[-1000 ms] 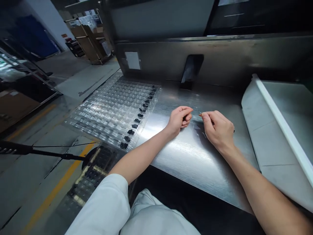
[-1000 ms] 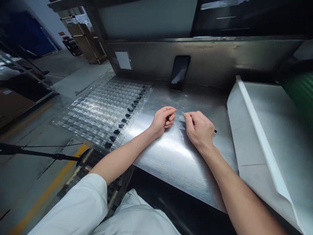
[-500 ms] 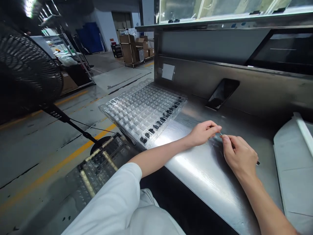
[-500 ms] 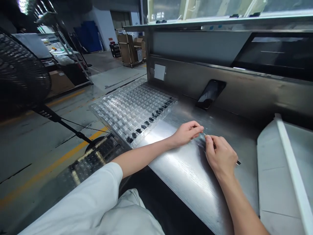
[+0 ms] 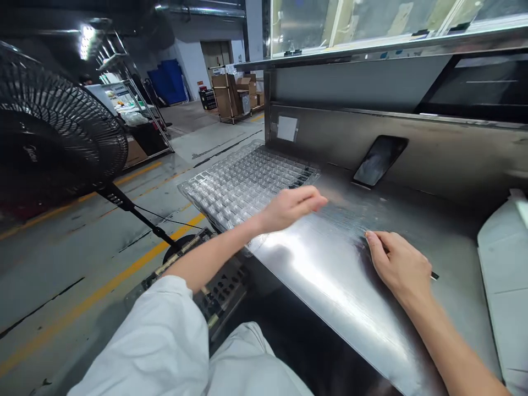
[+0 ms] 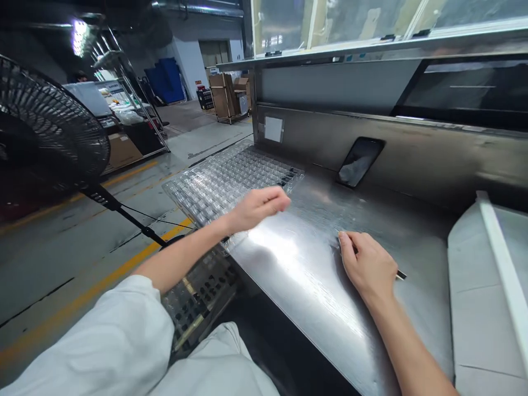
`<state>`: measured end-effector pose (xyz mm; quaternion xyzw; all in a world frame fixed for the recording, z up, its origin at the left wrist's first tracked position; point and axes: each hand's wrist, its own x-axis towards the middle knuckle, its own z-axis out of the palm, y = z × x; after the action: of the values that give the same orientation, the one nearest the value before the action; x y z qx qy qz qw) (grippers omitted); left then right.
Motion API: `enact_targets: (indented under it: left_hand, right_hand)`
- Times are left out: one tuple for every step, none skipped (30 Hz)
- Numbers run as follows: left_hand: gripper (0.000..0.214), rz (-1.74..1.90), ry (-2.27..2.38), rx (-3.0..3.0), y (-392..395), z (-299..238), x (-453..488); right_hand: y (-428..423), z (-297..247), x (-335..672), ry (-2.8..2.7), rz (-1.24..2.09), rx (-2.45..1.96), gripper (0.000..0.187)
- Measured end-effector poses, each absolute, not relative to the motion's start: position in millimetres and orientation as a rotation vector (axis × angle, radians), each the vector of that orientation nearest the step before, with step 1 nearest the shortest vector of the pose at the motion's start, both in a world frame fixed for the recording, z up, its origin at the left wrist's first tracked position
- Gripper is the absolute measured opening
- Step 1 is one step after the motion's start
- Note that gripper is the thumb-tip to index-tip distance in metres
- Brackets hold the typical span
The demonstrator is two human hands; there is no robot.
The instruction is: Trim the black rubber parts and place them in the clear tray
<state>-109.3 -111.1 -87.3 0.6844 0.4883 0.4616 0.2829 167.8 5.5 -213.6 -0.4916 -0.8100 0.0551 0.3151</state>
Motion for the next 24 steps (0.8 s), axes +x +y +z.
enact_targets:
  left_hand:
    - [0.037, 1.231, 1.373, 1.835, -105, -86, -128]
    - [0.037, 1.222, 1.444, 1.825, -97, -85, -146]
    - [0.036, 1.198, 1.508, 1.815, -86, -86, -163]
    - [0.033, 1.152, 1.572, 1.814, -73, -86, -179]
    - [0.028, 1.095, 1.635, 1.819, -58, -87, -192]
    - [0.022, 1.028, 1.695, 1.834, -41, -87, -203]
    - [0.016, 0.959, 1.749, 1.855, -24, -88, -210]
    - [0.01, 0.9, 1.794, 1.878, -6, -89, -215]
    - [0.007, 0.854, 1.828, 1.899, 12, -90, -218]
    - [0.007, 0.822, 1.853, 1.92, 30, -92, -219]
    - [0.009, 0.804, 1.873, 1.936, 49, -94, -218]
    - [0.011, 0.792, 1.891, 1.947, 66, -96, -215]
    - [0.014, 0.782, 1.909, 1.955, 84, -98, -212]
    - [0.016, 0.766, 1.927, 1.963, 100, -100, -209]
    - [0.018, 0.742, 1.945, 1.973, 115, -102, -206]
    - [0.019, 0.713, 1.961, 1.984, 129, -105, -203]
    - [0.02, 0.678, 1.972, 1.998, 141, -107, -200]
    - [0.021, 0.64, 1.983, 2.012, 151, -109, -197]
    - [0.021, 0.602, 1.993, 2.026, 160, -111, -195]
    - [0.022, 0.565, 2.004, 2.038, 167, -114, -193]
    - [0.024, 0.533, 2.016, 2.046, 173, -116, -192]
    - [0.027, 0.506, 2.03, 2.051, 176, -118, -191]
    - [0.032, 0.487, 2.046, 2.053, 179, -120, -192]
    - [0.038, 0.476, 2.062, 2.053, 179, -121, -192]
  right_hand:
    - [6, -214, 167, -2.134, 0.156, -1.304, 0.052]
    - [6, -215, 167, -2.136, 0.164, -1.31, 0.052]
    - [6, -216, 166, -2.139, 0.17, -1.311, 0.052]
    - [6, -216, 166, -2.143, 0.174, -1.308, 0.052]
    - [6, -216, 165, -2.146, 0.175, -1.302, 0.052]
    - [7, -216, 165, -2.148, 0.173, -1.292, 0.052]
    - [7, -216, 165, -2.149, 0.169, -1.281, 0.052]
    - [7, -216, 165, -2.151, 0.166, -1.272, 0.053]
    - [7, -216, 165, -2.155, 0.164, -1.266, 0.054]
    - [7, -216, 165, -2.158, 0.164, -1.262, 0.055]
    - [7, -216, 165, -2.161, 0.165, -1.26, 0.056]
    - [7, -216, 165, -2.164, 0.169, -1.259, 0.057]
    - [7, -216, 166, -2.164, 0.174, -1.257, 0.058]
    - [7, -217, 166, -2.162, 0.18, -1.253, 0.058]
    - [7, -217, 166, -2.158, 0.187, -1.248, 0.059]
    - [6, -217, 167, -2.154, 0.196, -1.241, 0.058]
    - [6, -218, 167, -2.151, 0.205, -1.232, 0.058]
    - [6, -218, 167, -2.148, 0.213, -1.221, 0.058]
    - [6, -218, 168, -2.147, 0.217, -1.208, 0.057]
    - [6, -219, 168, -2.147, 0.217, -1.194, 0.057]
    - [6, -219, 168, -2.149, 0.215, -1.182, 0.057]
    - [6, -219, 168, -2.15, 0.21, -1.171, 0.056]
    - [6, -220, 167, -2.15, 0.203, -1.164, 0.055]
    - [6, -220, 167, -2.15, 0.196, -1.156, 0.055]
